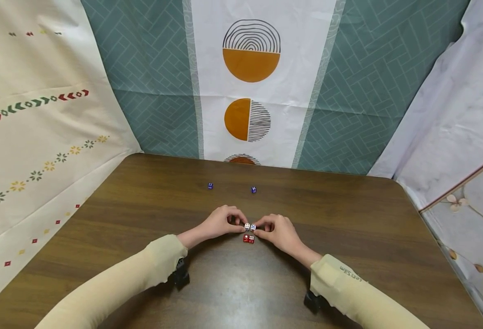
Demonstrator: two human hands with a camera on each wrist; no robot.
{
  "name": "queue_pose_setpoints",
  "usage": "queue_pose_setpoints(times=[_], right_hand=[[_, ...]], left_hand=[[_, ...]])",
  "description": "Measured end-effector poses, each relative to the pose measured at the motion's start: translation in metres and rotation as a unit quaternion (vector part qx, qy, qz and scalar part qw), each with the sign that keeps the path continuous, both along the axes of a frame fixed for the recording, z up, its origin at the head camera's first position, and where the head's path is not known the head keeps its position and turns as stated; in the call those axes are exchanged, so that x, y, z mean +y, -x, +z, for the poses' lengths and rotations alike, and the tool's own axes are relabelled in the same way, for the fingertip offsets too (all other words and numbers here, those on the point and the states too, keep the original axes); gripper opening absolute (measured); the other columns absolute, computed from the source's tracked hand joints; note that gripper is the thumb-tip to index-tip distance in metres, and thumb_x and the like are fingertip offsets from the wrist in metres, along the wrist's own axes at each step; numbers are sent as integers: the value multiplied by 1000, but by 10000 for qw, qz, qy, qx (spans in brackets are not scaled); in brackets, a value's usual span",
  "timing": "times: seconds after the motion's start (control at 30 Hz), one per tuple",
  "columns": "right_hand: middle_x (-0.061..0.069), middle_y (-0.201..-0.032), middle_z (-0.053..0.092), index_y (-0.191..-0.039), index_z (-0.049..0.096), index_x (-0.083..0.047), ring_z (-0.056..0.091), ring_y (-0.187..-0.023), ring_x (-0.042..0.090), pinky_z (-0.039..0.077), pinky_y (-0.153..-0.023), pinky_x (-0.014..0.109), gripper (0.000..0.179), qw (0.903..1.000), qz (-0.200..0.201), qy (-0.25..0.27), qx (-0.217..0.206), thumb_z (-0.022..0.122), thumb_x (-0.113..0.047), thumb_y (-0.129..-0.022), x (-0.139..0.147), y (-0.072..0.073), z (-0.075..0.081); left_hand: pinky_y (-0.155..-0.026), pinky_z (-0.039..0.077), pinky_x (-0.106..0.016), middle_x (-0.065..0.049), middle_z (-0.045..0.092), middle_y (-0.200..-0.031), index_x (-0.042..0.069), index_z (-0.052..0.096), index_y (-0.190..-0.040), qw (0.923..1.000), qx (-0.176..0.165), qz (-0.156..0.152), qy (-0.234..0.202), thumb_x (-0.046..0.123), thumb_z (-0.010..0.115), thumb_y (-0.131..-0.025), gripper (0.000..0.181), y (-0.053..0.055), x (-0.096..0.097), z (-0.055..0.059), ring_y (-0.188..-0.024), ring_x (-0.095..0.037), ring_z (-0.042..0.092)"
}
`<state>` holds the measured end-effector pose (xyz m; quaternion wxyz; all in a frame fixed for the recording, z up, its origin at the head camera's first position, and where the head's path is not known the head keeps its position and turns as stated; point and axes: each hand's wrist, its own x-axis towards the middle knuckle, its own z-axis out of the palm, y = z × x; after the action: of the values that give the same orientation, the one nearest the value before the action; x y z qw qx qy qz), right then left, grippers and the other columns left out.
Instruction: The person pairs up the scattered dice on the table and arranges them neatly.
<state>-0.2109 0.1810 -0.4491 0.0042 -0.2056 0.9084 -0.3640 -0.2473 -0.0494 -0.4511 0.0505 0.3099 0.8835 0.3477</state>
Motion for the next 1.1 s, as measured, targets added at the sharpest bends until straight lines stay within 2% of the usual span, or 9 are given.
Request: queue_pose_setpoints(times=[0.43, 1.1], right_hand=[[-7, -69, 54, -97, 78, -25, 44, -60, 6, 37, -56, 20, 12, 10000, -16, -18, 36, 79, -24, -85, 1, 1, -2], [-8, -69, 55, -95, 77, -25, 45, -60, 5, 38, -56, 20, 12, 10000, 4, 2, 75, 79, -24, -84, 1, 1, -3]], left_hand=[[-75, 33, -23, 6, 58, -75, 20, 75, -94, 10000, 32, -4, 69, 24, 78, -85, 10, 0, 2, 0, -70, -5, 44], [-71, 32, -22, 3, 60, -75, 20, 76, -93, 10000, 21, 2, 4, 25, 80, -83, 11, -2, 2, 1, -68, -7, 43]])
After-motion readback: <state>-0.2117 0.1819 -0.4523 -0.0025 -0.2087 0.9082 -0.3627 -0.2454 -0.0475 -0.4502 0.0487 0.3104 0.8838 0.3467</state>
